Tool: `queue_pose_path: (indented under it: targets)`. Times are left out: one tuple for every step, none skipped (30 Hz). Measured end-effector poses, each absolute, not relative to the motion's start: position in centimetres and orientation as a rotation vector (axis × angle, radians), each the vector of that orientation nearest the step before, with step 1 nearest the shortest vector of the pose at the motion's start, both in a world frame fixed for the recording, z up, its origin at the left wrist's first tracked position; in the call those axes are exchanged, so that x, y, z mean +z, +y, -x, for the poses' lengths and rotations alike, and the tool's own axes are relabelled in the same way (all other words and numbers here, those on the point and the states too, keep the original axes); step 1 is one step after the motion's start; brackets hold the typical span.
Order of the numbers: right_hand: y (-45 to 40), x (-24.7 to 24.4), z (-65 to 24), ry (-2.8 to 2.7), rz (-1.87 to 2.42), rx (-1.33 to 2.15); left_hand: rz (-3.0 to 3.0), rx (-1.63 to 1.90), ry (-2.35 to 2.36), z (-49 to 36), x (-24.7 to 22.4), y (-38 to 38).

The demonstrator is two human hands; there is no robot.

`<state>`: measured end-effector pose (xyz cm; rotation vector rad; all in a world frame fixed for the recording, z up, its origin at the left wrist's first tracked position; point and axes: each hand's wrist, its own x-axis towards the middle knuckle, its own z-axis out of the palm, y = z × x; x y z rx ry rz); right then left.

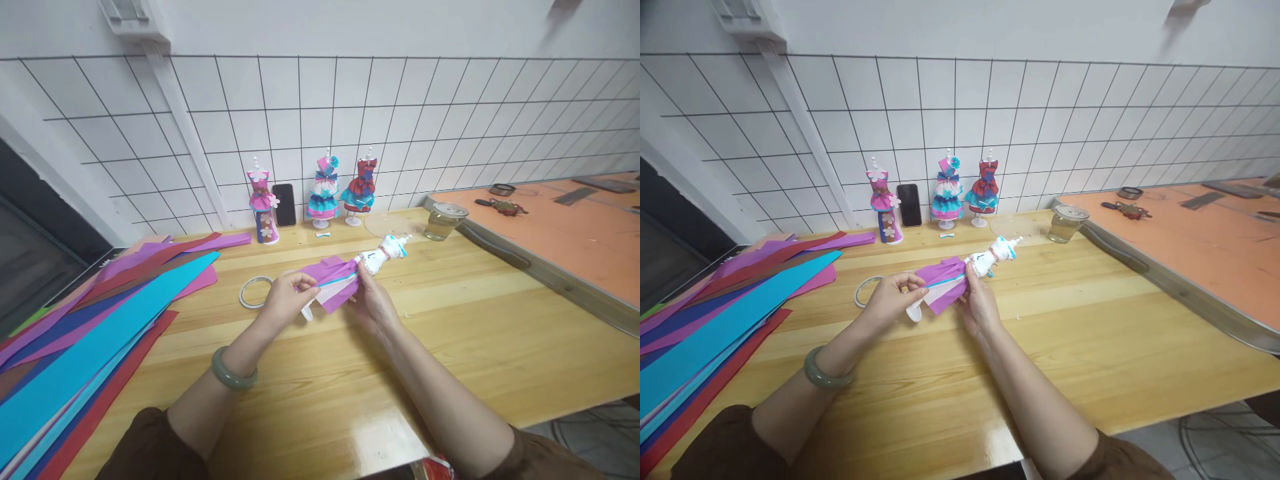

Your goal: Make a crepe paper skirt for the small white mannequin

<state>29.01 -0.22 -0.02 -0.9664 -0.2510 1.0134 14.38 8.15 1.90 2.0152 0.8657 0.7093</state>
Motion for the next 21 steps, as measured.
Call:
queue_pose_path:
  targets:
    - [-0.19, -0.04, -29.09, -0.256, 0.971, 1.013, -2.018, 0.707, 0.862, -14.38, 1.86, 8.17]
    - [-0.15, -0.05, -29.16, -0.261, 0.973, 1.014, -2.016, 0.705, 0.859, -14.38, 1.85, 8.16]
    - [-0.13, -0.06, -29.22, -0.258, 0.974, 1.014, -2.011, 0.699, 0.851, -14.38, 1.86, 8.13]
    - [-0.1, -0.06, -29.26, -0.249, 0.973, 1.013, -2.003, 0.691, 0.842, -14.38, 1.89, 8.09]
    - [-0.09, -0.06, -29.28, -0.241, 0.97, 1.015, -1.997, 0.679, 0.831, -14.38, 1.93, 8.04]
    - [-0.08, -0.05, -29.29, -0.237, 0.964, 1.021, -1.993, 0.666, 0.822, -14.38, 1.98, 7.98]
    - [-0.07, -0.05, -29.28, -0.236, 0.957, 1.026, -1.986, 0.651, 0.818, -14.38, 2.02, 7.92]
    - [-0.06, -0.05, -29.27, -0.237, 0.949, 1.026, -1.976, 0.634, 0.816, -14.38, 2.05, 7.85]
    - [-0.05, -0.06, -29.26, -0.239, 0.942, 1.02, -1.961, 0.615, 0.814, -14.38, 2.06, 7.78]
    - [-0.04, -0.06, -29.24, -0.242, 0.939, 1.013, -1.942, 0.595, 0.815, -14.39, 2.05, 7.72]
    - [-0.03, -0.05, -29.22, -0.244, 0.94, 1.006, -1.921, 0.577, 0.812, -14.39, 2.02, 7.66]
    - [-0.02, -0.02, -29.19, -0.245, 0.943, 0.998, -1.901, 0.566, 0.811, -14.39, 1.98, 7.62]
    - [-0.02, 0.04, -29.15, -0.244, 0.946, 0.992, -1.887, 0.558, 0.808, -14.39, 1.94, 7.6]
    - [-0.04, 0.14, -29.1, -0.243, 0.947, 0.994, -1.878, 0.553, 0.804, -14.39, 1.91, 7.59]
    - [-0.06, 0.26, -29.03, -0.243, 0.945, 1.001, -1.873, 0.547, 0.8, -14.39, 1.88, 7.6]
    - [-0.09, 0.38, -28.96, -0.247, 0.935, 1.011, -1.868, 0.541, 0.797, -14.38, 1.86, 7.62]
    - [-0.12, 0.49, -28.88, -0.257, 0.923, 1.025, -1.863, 0.533, 0.794, -14.38, 1.86, 7.65]
    - [-0.14, 0.56, -28.82, -0.275, 0.911, 1.045, -1.857, 0.521, 0.793, -14.37, 1.86, 7.67]
    - [-0.13, 0.57, -28.77, -0.294, 0.902, 1.065, -1.853, 0.507, 0.789, -14.36, 1.85, 7.7]
    - [-0.1, 0.5, -28.75, -0.308, 0.897, 1.078, -1.85, 0.492, 0.782, -14.34, 1.84, 7.72]
    - [-0.05, 0.36, -28.76, -0.315, 0.898, 1.084, -1.85, 0.472, 0.769, -14.32, 1.81, 7.75]
